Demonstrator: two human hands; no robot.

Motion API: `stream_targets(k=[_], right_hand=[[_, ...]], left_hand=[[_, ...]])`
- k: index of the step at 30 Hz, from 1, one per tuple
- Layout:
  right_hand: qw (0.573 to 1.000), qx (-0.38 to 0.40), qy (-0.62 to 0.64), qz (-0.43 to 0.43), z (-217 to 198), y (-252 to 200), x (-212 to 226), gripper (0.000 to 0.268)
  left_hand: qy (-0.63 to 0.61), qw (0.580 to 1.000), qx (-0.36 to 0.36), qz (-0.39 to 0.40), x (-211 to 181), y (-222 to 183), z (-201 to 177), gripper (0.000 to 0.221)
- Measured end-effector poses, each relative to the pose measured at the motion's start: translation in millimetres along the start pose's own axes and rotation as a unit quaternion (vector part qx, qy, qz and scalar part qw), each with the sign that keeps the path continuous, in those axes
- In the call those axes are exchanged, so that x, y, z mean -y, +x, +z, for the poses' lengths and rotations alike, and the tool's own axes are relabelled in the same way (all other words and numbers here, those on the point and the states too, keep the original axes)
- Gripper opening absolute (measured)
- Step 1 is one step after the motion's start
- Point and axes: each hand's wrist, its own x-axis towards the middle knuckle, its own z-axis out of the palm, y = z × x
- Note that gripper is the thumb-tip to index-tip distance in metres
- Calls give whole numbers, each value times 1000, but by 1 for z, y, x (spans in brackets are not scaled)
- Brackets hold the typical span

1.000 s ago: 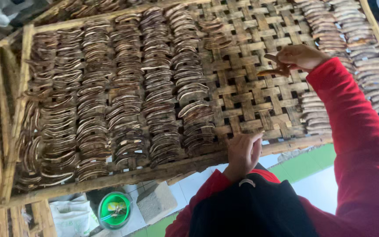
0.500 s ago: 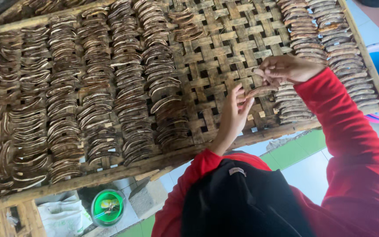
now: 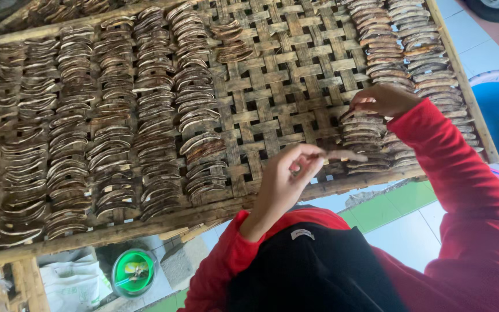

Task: The person arranges curved pieces of dried food in rows on a large wooden lattice tray by hand, picking up individual pieces and placing them into the gaps of the weave.

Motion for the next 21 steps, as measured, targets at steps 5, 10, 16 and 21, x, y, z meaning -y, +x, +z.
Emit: stream_targets(k=[5,10,16,21], right_hand=[[999,-12,19,37,19,11,-32,27],[999,-18,2,-38,16,11,-19,21],[999,-6,9,-45,16,10,-1,14],[987,-138,-26,-74,27,2,13,16]], left_hand=[[43,997,59,34,-57,2,-37,18],[32,998,49,-3,-32,50,-16,18],[68,995,67,2,45,110,17,20],[26,996,63,-63,99,150,45,18]])
